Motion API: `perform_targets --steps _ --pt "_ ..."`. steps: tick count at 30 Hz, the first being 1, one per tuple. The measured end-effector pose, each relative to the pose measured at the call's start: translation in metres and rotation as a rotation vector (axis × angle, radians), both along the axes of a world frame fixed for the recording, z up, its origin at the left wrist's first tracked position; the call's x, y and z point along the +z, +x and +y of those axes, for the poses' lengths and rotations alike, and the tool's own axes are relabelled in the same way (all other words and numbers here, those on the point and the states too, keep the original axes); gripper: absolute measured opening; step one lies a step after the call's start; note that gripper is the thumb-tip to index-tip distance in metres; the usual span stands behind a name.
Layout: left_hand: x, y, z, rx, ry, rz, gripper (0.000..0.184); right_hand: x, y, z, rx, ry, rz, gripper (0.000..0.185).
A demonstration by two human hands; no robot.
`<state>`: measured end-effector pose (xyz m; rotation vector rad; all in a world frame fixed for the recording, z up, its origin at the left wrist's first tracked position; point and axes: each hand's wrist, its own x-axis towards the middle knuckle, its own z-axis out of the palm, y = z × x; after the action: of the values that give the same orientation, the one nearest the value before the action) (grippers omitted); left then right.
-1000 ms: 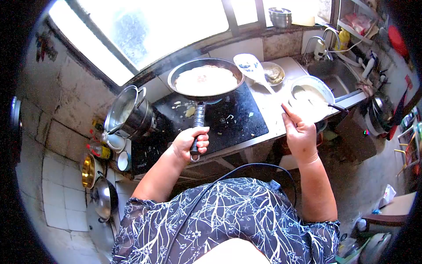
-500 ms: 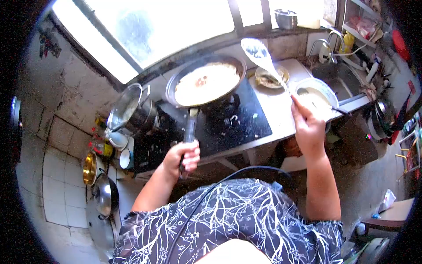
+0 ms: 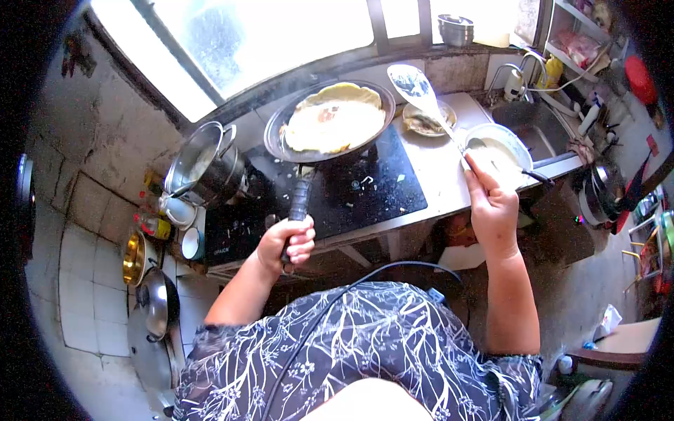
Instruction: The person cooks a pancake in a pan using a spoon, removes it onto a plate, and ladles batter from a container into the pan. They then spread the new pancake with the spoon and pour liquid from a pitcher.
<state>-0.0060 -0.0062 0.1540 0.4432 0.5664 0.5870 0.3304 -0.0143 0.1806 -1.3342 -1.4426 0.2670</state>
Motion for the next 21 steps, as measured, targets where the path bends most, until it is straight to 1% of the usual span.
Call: perform_targets --steps 1,3,4,5,7,8,9,12,13,15,16,17,18,19,20,21 --pt "0.001 -0.002 0.001 0.022 0.031 0.092 0.023 0.001 -0.003 0.004 -0.002 -0.007 0.002 0.023" --pt "-0.008 -0.001 0.019 0.072 -0.003 0.124 0.022 0.006 -0.015 0.003 -0.047 -0.188 0.189 0.024" --pt "-0.012 0.001 0.028 0.03 0.001 0.053 0.021 0.002 -0.016 0.005 -0.001 -0.134 0.241 0.024" --pt "-0.012 0.004 0.025 0.086 0.013 0.107 0.021 0.001 -0.015 0.0 -0.008 -0.128 0.244 0.024" --pt "-0.013 -0.004 0.007 0.061 0.062 0.06 0.018 0.002 -0.008 -0.012 -0.028 -0.083 0.054 0.023" --pt "-0.014 -0.008 0.002 0.042 0.114 0.118 0.021 -0.009 -0.001 -0.007 -0.014 0.03 -0.013 0.023" --pt "-0.015 -0.008 0.013 0.039 0.111 0.119 0.021 -0.008 -0.005 -0.002 -0.017 0.027 -0.012 0.023" --pt "-0.03 -0.003 0.037 0.123 0.001 0.077 0.02 -0.006 -0.023 -0.002 -0.044 -0.13 0.197 0.022" --pt "-0.027 0.002 0.034 0.14 -0.032 0.074 0.02 0.001 -0.021 -0.006 -0.058 -0.195 0.092 0.023" --pt "-0.024 -0.008 0.008 0.11 -0.004 -0.003 0.021 -0.004 -0.011 -0.014 -0.036 -0.047 -0.028 0.024" --pt "-0.015 -0.008 -0.004 0.115 0.02 0.055 0.018 -0.009 -0.004 -0.014 -0.02 -0.022 -0.068 0.024" --pt "-0.015 -0.009 -0.005 0.076 0.028 0.045 0.019 -0.01 -0.006 -0.013 -0.014 0.002 -0.042 0.024" --pt "-0.017 -0.008 0.002 0.103 0.041 0.076 0.019 -0.011 -0.01 -0.012 -0.016 -0.016 -0.034 0.024" --pt "-0.023 -0.005 0.013 0.132 0.042 0.104 0.019 -0.011 -0.016 -0.009 -0.013 -0.111 0.114 0.024" --pt "-0.028 -0.005 0.027 0.081 0.011 0.063 0.02 -0.01 -0.019 -0.006 -0.013 -0.185 0.265 0.024" --pt "-0.024 0.002 0.027 0.121 -0.022 0.078 0.021 -0.009 -0.02 -0.007 -0.016 -0.169 0.27 0.024"
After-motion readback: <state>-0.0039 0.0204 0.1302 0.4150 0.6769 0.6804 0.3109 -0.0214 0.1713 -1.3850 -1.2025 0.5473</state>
